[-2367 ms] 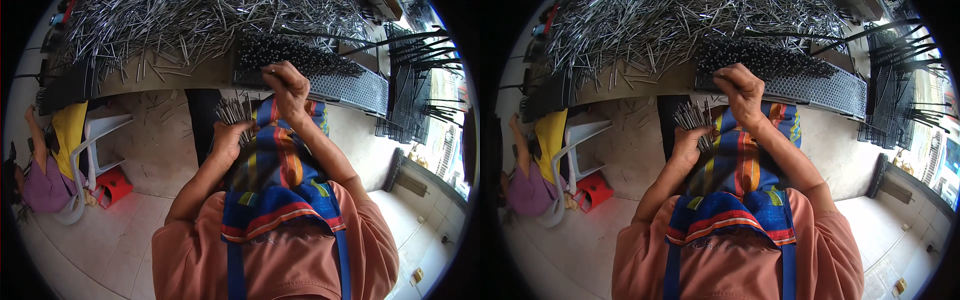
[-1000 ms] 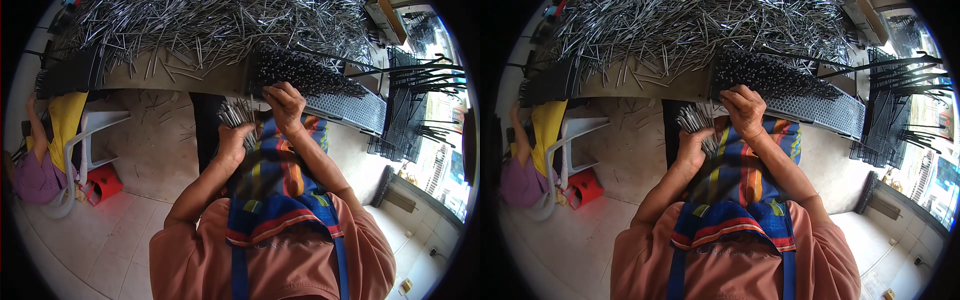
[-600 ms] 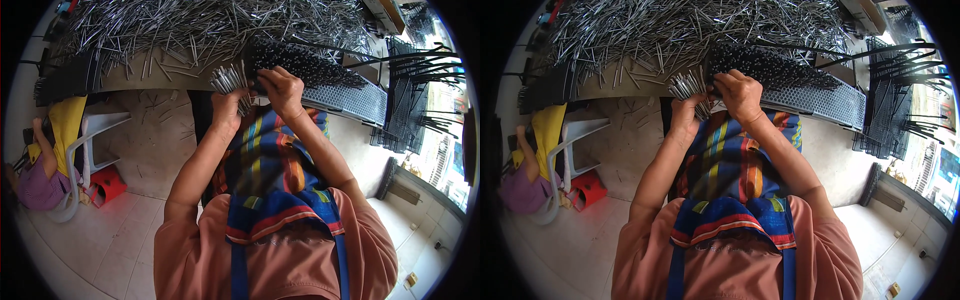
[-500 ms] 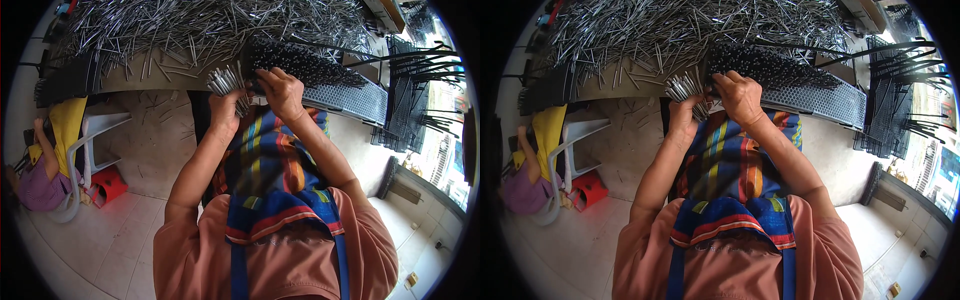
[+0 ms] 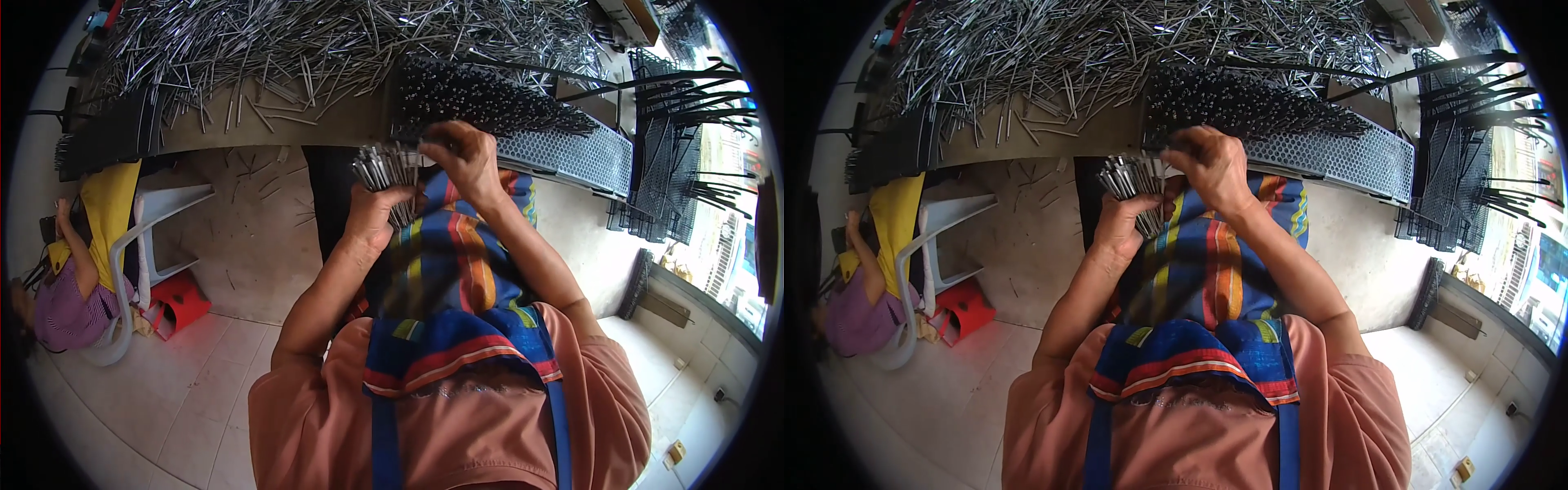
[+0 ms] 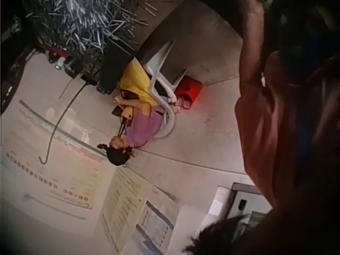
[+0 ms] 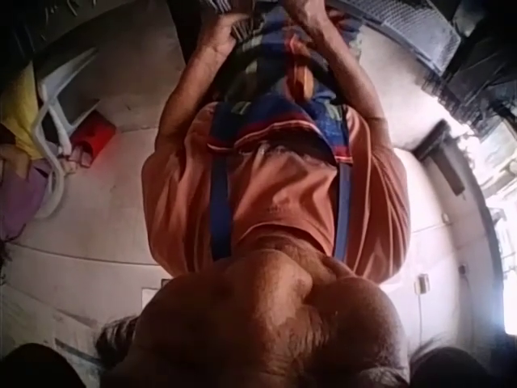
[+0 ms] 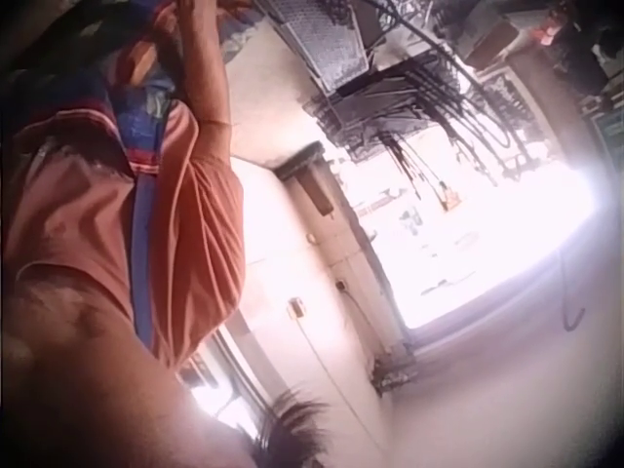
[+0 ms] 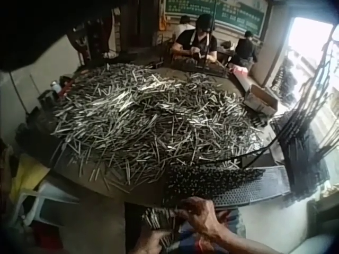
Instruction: Assembling thin metal wires into a wire mesh frame by hand.
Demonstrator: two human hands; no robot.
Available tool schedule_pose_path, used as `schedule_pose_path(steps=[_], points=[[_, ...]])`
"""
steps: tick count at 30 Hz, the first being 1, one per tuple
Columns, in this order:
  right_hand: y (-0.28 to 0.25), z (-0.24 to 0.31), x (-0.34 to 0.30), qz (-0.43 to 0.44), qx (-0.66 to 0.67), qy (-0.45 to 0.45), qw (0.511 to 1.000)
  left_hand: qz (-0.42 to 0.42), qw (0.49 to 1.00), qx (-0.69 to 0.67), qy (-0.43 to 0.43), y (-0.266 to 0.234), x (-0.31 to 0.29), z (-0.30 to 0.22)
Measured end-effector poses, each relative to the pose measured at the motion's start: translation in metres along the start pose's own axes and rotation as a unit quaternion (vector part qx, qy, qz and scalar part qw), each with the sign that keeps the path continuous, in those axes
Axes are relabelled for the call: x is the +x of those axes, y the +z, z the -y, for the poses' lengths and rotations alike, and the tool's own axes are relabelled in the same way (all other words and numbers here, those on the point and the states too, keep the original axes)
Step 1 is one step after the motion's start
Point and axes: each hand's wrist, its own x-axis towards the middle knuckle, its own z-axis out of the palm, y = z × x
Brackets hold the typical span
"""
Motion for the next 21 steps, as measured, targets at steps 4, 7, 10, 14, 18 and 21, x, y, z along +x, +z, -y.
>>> schedule_pose_path(steps=[4,7,10,14,18,21], points=[[-0.017,0.003,-0.003,0.243,0.320,0.368,0.838,0.043,0.996,0.076,-0.034,0.012,-0.007,0.000],[-0.026,-0.003,-0.006,0.243,0.372,0.395,0.804,0.016,0.999,0.033,-0.012,0.021,-0.014,0.003],[-0.022,-0.006,-0.010,0.061,0.380,0.355,0.852,-0.059,0.995,0.054,-0.057,0.011,-0.007,0.011],[-0.013,-0.004,0.001,-0.095,0.359,0.231,0.900,-0.060,0.996,0.031,-0.060,-0.002,-0.003,0.025],[0.001,-0.018,0.010,-0.114,0.250,0.073,0.959,-0.061,0.996,0.054,-0.042,0.009,-0.010,0.022],[-0.002,-0.011,0.006,-0.088,0.188,0.058,0.977,-0.063,0.996,0.048,-0.047,0.007,-0.010,0.020]])
